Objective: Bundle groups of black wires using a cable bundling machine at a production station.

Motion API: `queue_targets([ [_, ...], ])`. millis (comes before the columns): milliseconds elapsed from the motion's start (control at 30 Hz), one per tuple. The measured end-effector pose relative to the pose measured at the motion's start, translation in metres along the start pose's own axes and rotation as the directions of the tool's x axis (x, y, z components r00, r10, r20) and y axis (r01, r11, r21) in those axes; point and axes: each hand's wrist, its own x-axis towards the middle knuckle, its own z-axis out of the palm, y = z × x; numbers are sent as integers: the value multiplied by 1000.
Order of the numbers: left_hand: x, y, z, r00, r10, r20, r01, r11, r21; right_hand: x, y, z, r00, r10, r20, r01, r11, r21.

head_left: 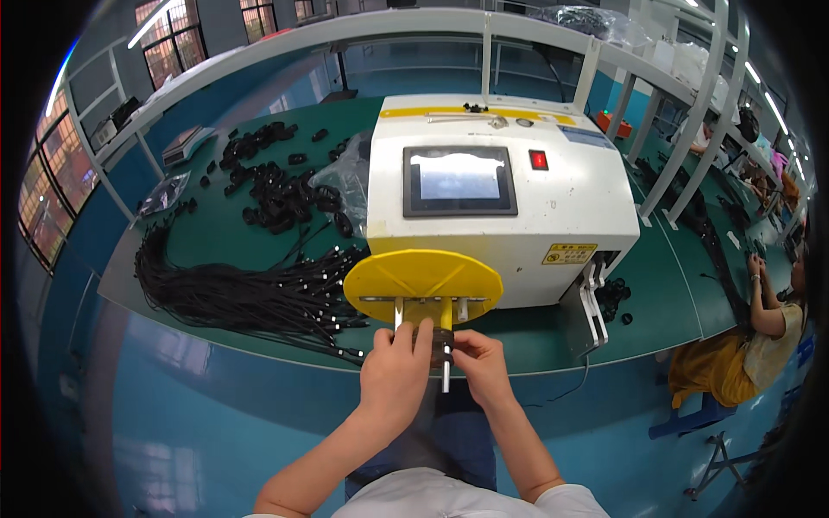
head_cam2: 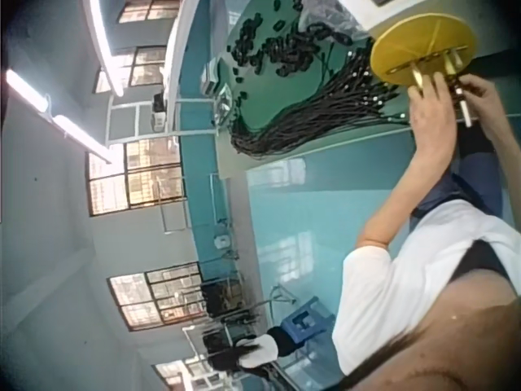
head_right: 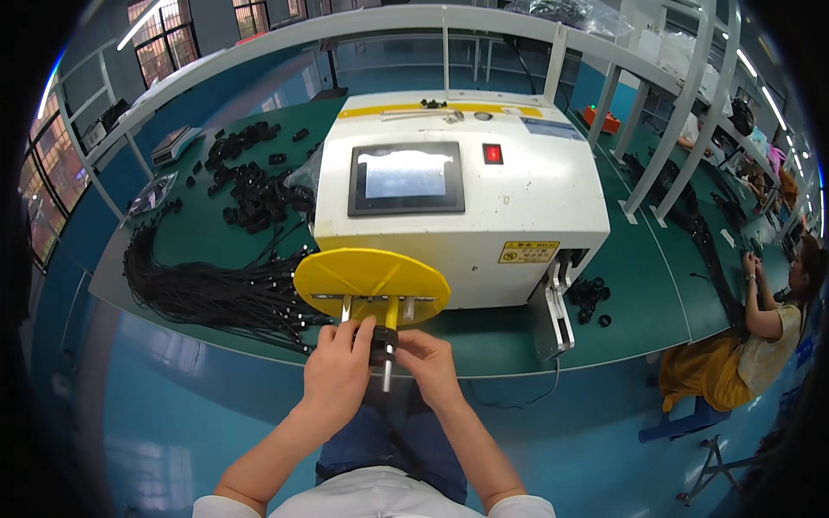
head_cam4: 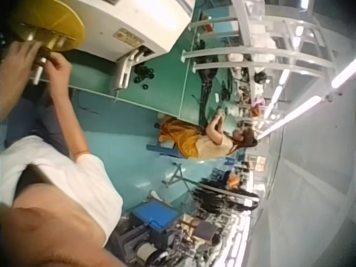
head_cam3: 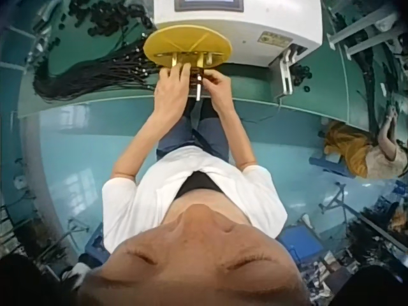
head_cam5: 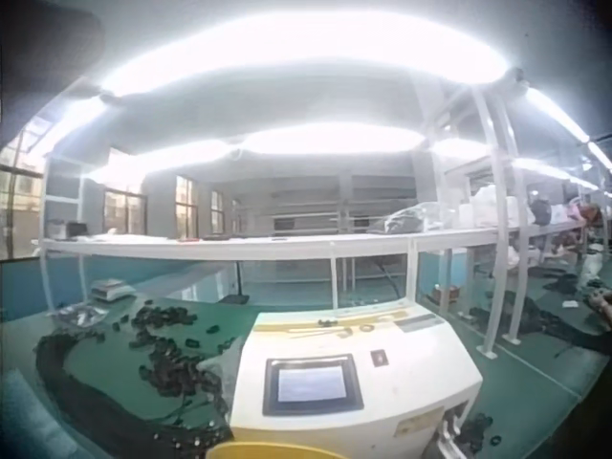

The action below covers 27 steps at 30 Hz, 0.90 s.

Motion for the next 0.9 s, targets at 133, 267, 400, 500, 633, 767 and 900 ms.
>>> queue_targets([
  [133, 6, 1, -4, 997, -35, 71, 36, 999, -3, 7, -9, -2, 997, 10, 75, -6, 998, -57],
  [267, -5, 0, -8, 999, -24, 42, 28, 996, -87, 2, -15, -1, 989, -2, 146, 9, 999, -50],
  [400, -36, 10, -24, 991, -52, 122, 70, 986, -149, -16, -9, -13, 948, -33, 316, 53, 997, -54],
  [500, -59, 11, -37, 967, -38, 252, 100, 965, -240, -40, -17, -10, 859, 26, 511, 118, 962, -247],
  [633, -81, 4, -25, 920, -119, 373, 359, 634, -685, -57, -21, -2, 834, 44, 550, 146, 944, -297],
  [767, -69, -9, -15, 641, 43, 766, 761, 90, -642, -52, -26, 9, 884, 42, 467, 139, 928, -346],
  [900, -72, -11, -6, 612, 224, 759, 787, -265, -556, -58, -30, 19, 908, -66, 415, 263, 859, -440],
])
